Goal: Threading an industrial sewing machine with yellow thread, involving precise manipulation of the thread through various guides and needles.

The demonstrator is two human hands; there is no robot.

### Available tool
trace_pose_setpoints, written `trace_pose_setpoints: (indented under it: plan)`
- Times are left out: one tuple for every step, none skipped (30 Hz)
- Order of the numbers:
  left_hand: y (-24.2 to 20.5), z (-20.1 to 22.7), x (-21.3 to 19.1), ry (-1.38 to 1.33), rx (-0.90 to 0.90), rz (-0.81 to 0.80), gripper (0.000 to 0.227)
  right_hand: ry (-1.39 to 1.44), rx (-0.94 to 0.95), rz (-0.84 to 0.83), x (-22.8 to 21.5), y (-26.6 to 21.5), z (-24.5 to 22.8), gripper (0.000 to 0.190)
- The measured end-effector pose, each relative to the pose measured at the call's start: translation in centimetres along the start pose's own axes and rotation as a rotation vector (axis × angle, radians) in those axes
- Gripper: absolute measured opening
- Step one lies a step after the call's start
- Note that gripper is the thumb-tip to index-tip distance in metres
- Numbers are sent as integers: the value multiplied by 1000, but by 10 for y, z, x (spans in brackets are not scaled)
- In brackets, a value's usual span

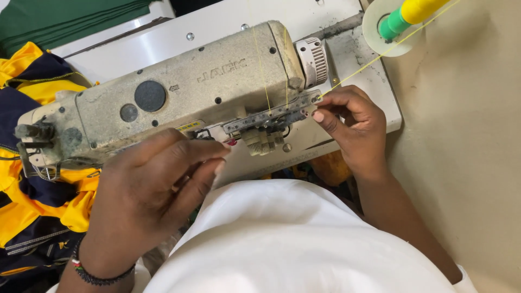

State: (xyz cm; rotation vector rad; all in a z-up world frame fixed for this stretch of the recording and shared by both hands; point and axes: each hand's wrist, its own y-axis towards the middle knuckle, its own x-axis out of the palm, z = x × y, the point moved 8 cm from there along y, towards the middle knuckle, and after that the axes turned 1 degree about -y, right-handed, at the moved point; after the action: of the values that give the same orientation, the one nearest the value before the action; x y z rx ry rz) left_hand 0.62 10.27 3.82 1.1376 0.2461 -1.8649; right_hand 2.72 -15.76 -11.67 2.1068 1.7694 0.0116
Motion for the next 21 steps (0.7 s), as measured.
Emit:
trace_pose_setpoints:
  plan:
    - [-1, 1, 2, -1, 1, -1, 13, -1, 1, 2, 0, 0, -3, 16]
    - [-1, 0, 0, 12, -3, 39, 13, -14, -2, -7, 1, 2, -7, 15]
    - [-1, 0, -2, 24, -8, 80, 13, -27, -6, -15, 2, 4, -11, 14]
    - [-1, -1, 0, 22, -3, 78, 13, -29, -5, -11, 3, 4, -7, 14]
    - [-1, -2, 3, 29, 0, 69, 14, -37, -28, -1, 4, 4, -5, 13]
    - [-4, -3, 7, 37, -2, 62, 16, -43, -49, 2, 7, 4, -3, 13]
    - [-3, -4, 8, 35, -4, 62, 16, -44, -48, 0, 6, 2, -2, 13]
    - [-3, -5, 8, 22, -2, 55, 15, -38, -45, 0, 8, 2, 0, 12]
    - [-4, -5, 9, 9, -1, 47, 14, -31, -42, -1, 9, 1, 1, 11]
    - [-5, -7, 9, 13, -6, 50, 14, -27, -43, -6, 11, 0, 2, 11]
    - [-6, -8, 9, 9, 11, 46, 14, -22, -31, -10, 12, -2, 5, 12]
    - [-6, -8, 11, 2, 29, 40, 14, -20, -16, -13, 11, -4, 7, 13]
    - [-8, -9, 11, 3, 25, 41, 14, -19, -15, -17, 12, -3, 6, 13]
    - [-8, -10, 12, 7, 23, 39, 14, -5, -7, -8, 10, -3, 7, 17]
    - [-9, -11, 13, 11, 21, 38, 13, 9, 2, 1, 8, -3, 7, 22]
    - [-10, -12, 14, 9, 22, 37, 13, 7, 2, 3, 7, -2, 6, 22]
    - [-11, -13, 16, 9, 12, 32, 14, 13, -22, 10, 7, 0, 4, 21]
    - [-11, -15, 17, 10, 2, 27, 14, 19, -46, 17, 6, 1, 2, 21]
    - [-11, -15, 17, 10, 4, 25, 14, 18, -45, 19, 6, 1, 1, 21]
    - [-11, -15, 17, 12, 7, 24, 14, -6, -57, 14, 7, 2, 0, 17]
    - [-11, -15, 18, 14, 10, 23, 14, -31, -68, 9, 7, 2, -2, 12]
